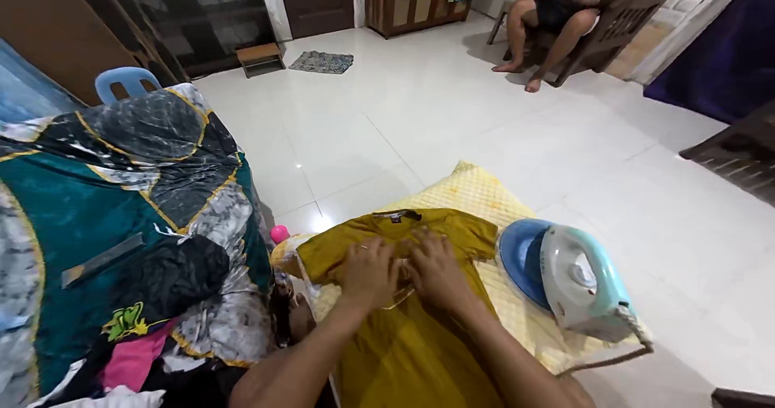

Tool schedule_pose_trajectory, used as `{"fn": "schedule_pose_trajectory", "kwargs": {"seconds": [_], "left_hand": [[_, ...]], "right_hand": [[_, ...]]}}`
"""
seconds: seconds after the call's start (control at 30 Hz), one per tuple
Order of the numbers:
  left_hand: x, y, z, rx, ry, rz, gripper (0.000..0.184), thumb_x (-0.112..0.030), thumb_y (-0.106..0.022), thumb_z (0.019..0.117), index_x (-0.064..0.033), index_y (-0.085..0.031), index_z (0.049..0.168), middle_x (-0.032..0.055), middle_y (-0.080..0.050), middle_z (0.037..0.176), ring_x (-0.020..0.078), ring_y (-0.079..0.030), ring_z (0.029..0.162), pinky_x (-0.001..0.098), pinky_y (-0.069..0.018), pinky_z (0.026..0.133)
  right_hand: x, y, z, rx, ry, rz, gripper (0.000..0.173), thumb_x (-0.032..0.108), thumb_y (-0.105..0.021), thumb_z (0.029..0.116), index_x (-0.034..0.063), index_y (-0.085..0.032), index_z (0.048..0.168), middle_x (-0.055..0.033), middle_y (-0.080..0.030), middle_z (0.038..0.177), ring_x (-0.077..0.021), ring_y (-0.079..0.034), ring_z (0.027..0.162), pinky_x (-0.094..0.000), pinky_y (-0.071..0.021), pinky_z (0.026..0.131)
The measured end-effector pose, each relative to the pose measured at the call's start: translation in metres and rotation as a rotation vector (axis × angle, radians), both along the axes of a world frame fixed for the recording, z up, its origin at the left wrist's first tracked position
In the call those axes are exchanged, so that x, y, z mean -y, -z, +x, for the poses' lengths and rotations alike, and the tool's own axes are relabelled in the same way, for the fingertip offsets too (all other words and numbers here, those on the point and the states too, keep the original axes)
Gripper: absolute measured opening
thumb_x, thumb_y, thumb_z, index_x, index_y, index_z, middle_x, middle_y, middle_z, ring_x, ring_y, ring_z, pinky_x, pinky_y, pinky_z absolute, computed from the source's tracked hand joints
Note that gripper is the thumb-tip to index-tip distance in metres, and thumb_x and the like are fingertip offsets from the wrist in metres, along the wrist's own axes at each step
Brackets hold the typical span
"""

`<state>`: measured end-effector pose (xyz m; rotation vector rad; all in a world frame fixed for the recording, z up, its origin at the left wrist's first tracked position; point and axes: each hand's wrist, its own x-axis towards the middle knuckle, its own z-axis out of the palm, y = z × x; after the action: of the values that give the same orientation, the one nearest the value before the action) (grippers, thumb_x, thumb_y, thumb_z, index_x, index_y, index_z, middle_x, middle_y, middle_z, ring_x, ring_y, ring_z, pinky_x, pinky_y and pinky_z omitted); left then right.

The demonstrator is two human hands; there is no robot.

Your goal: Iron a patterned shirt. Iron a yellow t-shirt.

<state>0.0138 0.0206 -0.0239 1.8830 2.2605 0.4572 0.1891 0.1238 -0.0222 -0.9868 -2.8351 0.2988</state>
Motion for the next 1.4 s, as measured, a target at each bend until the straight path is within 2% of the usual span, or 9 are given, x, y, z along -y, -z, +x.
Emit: {"fn": "schedule_pose_trajectory", "kwargs": {"seconds": [0.1,0.17,0.47,0.63,0.83,1.0,1.17,1.3,1.4], "left_hand": [[0.007,0.036,0.033,0.017,-0.04,-0.135,0.07,-0.065,-0.024,0.1036,-0.0266,-0.038,0.16,0.0026,-0.027,0.17,0.0323,-0.015,0.159,0.0753,-0.0053,0.12],[0.007,0.045,0.023,-0.012,-0.142,-0.107,0.077,-0.074,-0.02,0.0998,-0.031,-0.031,0.163,0.0032,-0.02,0.173,0.0374,-0.01,0.159,0.0796,-0.0016,0.117],[0.023,0.041,0.026,-0.062,-0.329,-0.12,0.072,-0.066,-0.028,0.1032,-0.0269,-0.031,0.163,0.0169,-0.02,0.171,0.0477,-0.009,0.157,0.0798,0.0009,0.117],[0.099,0.044,0.12,-0.064,-0.221,-0.089,0.071,-0.068,-0.027,0.1016,-0.0308,-0.035,0.162,0.0074,-0.02,0.172,0.0415,-0.011,0.158,0.0752,-0.0044,0.12],[0.191,0.05,0.127,-0.009,-0.515,-0.098,0.084,-0.07,-0.033,0.0992,-0.0152,-0.031,0.163,0.0176,-0.02,0.171,0.047,-0.018,0.156,0.0717,-0.0144,0.12],[0.259,0.019,0.132,0.435,-0.645,-0.148,0.098,-0.047,-0.065,0.0976,0.0072,-0.013,0.161,0.0325,-0.054,0.144,0.0443,-0.062,0.125,0.0579,-0.0494,0.106],[0.292,0.017,0.139,0.589,-0.647,-0.22,0.057,-0.04,-0.069,0.0962,0.0028,-0.059,0.132,0.0148,-0.075,0.095,0.0296,-0.073,0.086,0.0534,-0.0589,0.084],[0.297,0.025,0.129,0.711,-0.689,-0.184,0.047,-0.043,-0.071,0.095,-0.0026,-0.065,0.119,0.014,-0.074,0.094,0.0281,-0.074,0.081,0.0535,-0.0613,0.078],[0.295,0.022,0.12,0.903,-0.704,-0.022,0.034,-0.031,-0.067,0.0994,-0.0025,-0.064,0.117,0.0136,-0.072,0.097,0.0248,-0.075,0.075,0.0475,-0.0655,0.069]], "right_hand": [[0.013,0.034,0.011,0.123,-0.022,-0.029,0.066,0.056,-0.039,0.1019,0.0276,-0.038,0.162,-0.0086,-0.028,0.171,-0.0358,-0.015,0.16,-0.0727,-0.0083,0.123],[0.008,0.029,0.021,0.182,0.044,-0.02,0.078,0.074,-0.026,0.1009,0.0282,-0.032,0.164,-0.013,-0.022,0.172,-0.0413,-0.012,0.16,-0.0739,-0.008,0.123],[0.102,0.02,0.102,0.223,0.113,-0.034,0.073,0.061,-0.031,0.1064,0.0187,-0.027,0.166,-0.0212,-0.014,0.173,-0.0462,-0.006,0.159,-0.076,-0.0072,0.122],[0.155,0.044,0.144,0.14,0.103,0.101,0.072,0.067,-0.023,0.1044,0.0284,-0.034,0.164,-0.0129,-0.024,0.172,-0.0403,-0.018,0.159,-0.0722,-0.015,0.123],[0.168,0.044,0.172,0.063,0.28,0.134,0.076,0.071,-0.03,0.1006,0.0264,-0.041,0.161,-0.0153,-0.031,0.169,-0.0404,-0.025,0.157,-0.073,-0.019,0.121],[0.175,0.036,0.206,-0.176,0.359,-0.004,0.067,0.047,-0.072,0.0885,0.0122,-0.061,0.144,-0.0252,-0.042,0.159,-0.0471,-0.04,0.148,-0.0689,-0.0397,0.112],[0.186,0.031,0.22,-0.399,0.518,-0.071,0.06,0.025,-0.078,0.0807,0.0002,-0.063,0.133,-0.0268,-0.06,0.13,-0.0436,-0.063,0.116,-0.0579,-0.0557,0.095],[0.184,0.034,0.223,-0.365,0.636,-0.369,0.08,0.018,-0.085,0.0782,0.0011,-0.047,0.146,-0.0278,-0.061,0.13,-0.0418,-0.066,0.111,-0.058,-0.0563,0.095],[0.176,0.032,0.226,-0.393,0.643,-0.465,0.07,0.006,-0.082,0.0814,0.0019,-0.047,0.142,-0.0166,-0.07,0.105,-0.0287,-0.072,0.087,-0.0491,-0.0614,0.081]]}}
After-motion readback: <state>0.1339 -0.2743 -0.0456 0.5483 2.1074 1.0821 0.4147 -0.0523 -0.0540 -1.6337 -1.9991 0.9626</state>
